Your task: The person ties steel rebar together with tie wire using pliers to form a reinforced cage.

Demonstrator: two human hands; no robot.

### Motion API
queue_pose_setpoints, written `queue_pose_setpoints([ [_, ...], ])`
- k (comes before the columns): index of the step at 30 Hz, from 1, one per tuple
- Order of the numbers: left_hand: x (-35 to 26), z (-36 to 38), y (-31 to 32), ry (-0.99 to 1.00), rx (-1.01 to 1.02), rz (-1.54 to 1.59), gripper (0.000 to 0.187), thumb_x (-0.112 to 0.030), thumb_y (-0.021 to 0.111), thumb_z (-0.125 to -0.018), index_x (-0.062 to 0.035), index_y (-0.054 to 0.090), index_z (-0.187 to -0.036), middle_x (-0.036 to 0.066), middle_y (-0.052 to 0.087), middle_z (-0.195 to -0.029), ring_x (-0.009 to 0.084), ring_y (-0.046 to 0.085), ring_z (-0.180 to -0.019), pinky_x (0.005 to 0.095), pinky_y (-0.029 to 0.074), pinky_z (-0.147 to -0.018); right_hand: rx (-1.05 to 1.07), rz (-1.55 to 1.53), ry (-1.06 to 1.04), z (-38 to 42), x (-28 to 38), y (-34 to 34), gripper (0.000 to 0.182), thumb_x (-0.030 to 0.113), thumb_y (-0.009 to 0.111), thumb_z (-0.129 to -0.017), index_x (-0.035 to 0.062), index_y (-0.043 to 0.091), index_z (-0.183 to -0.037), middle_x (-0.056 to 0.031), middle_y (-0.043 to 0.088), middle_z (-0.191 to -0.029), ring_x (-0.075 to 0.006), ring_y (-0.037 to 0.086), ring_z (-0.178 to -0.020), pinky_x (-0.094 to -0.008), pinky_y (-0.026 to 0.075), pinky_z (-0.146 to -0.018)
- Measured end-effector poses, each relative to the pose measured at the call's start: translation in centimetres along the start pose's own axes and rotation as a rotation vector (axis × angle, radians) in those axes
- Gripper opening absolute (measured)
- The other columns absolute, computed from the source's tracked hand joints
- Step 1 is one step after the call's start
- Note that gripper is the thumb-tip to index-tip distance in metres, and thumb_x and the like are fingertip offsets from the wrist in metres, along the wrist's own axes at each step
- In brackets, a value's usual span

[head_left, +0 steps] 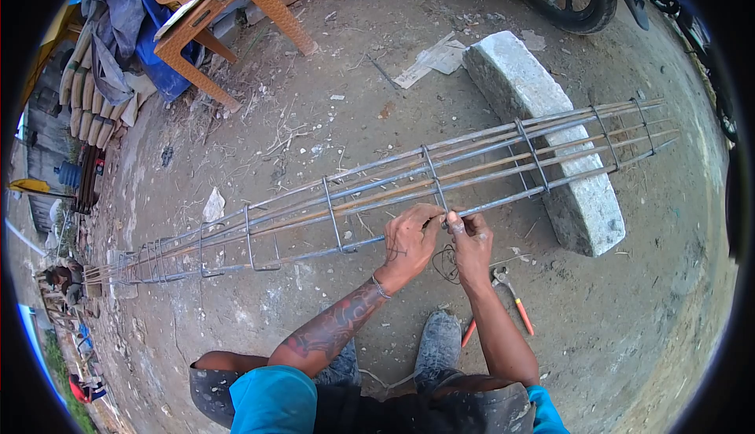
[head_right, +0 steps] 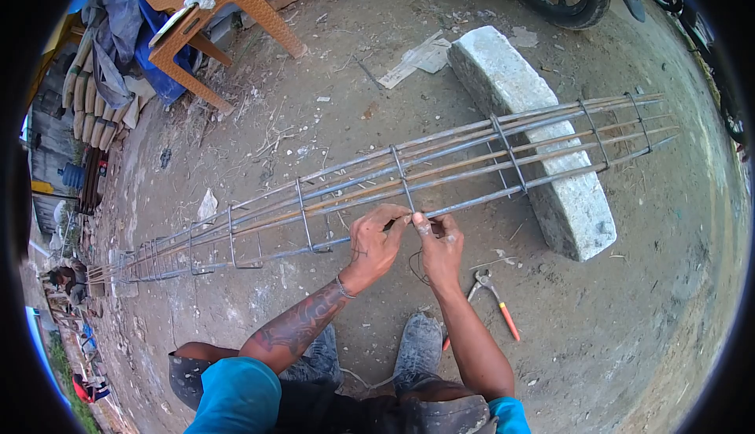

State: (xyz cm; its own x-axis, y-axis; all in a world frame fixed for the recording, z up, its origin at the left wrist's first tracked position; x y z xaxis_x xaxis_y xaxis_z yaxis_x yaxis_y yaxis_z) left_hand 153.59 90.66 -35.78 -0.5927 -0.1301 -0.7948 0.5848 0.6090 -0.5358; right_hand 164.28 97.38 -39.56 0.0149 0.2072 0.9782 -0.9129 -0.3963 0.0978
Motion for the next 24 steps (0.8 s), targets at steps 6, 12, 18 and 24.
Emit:
queue_pose_setpoints([
  [6,0.3,0.3,0.4,0.114,-0.075,-0.006,0.008,-0.004,0.067,-0.08,-0.0017,0.067,-0.088,0.013,0.068,-0.085,0.0289,0.067,-0.077,0.0358,0.052,-0.068,-0.004,0.274,0.085,0.0,0.8,-0.7,0.036,0.031,0.069,-0.088,-0.004,0.068,-0.08,0.0003,0.053,-0.058,-0.0062,0.044,-0.055,-0.0267,0.034,-0.048],
  [12,0.0,0.6,0.2,0.179,-0.065,0.004,0.014,-0.005,0.071,-0.076,-0.0032,0.068,-0.09,0.011,0.068,-0.09,0.0288,0.066,-0.083,0.0373,0.051,-0.071,0.143,0.38,0.185,-0.6,2.9,-1.6,0.038,0.033,0.067,-0.089,-0.0048,0.067,-0.084,0.0007,0.05,-0.057,-0.0061,0.041,-0.053,-0.0273,0.032,-0.045],
  [18,-0.2,1.1,-0.1,0.265,-0.027,-0.111,0.023,-0.008,0.074,-0.071,-0.0059,0.069,-0.093,0.007,0.065,-0.094,0.0269,0.06,-0.095,0.04,0.046,-0.083,0.308,0.565,-0.027,0.9,5.0,-4.1,0.029,0.02,0.063,-0.088,-0.0073,0.065,-0.096,-0.017,0.064,-0.068,-0.0245,0.065,-0.065,-0.0375,0.047,-0.06],
  [24,0.3,1.8,0.6,0.363,-0.024,-0.005,0.027,-0.006,0.074,-0.071,-0.0062,0.067,-0.098,0.007,0.064,-0.093,0.0277,0.06,-0.096,0.0404,0.046,-0.084,0.487,0.945,0.019,1.0,10.1,-5.7,0.022,0.013,0.06,-0.082,-0.0038,0.067,-0.095,-0.0264,0.064,-0.084,-0.0413,0.064,-0.082,-0.0422,0.05,-0.074],
])
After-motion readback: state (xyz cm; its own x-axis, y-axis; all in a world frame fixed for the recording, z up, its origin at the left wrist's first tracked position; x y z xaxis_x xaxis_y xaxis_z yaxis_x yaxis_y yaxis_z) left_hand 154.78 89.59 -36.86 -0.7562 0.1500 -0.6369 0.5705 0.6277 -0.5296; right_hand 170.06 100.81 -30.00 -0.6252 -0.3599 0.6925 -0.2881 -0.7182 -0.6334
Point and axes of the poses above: each hand's wrist, its own z-axis away from the middle knuckle, its own y-axis out of the palm, x = y × z, the point moved 1 cm from there along -z, towards the middle knuckle
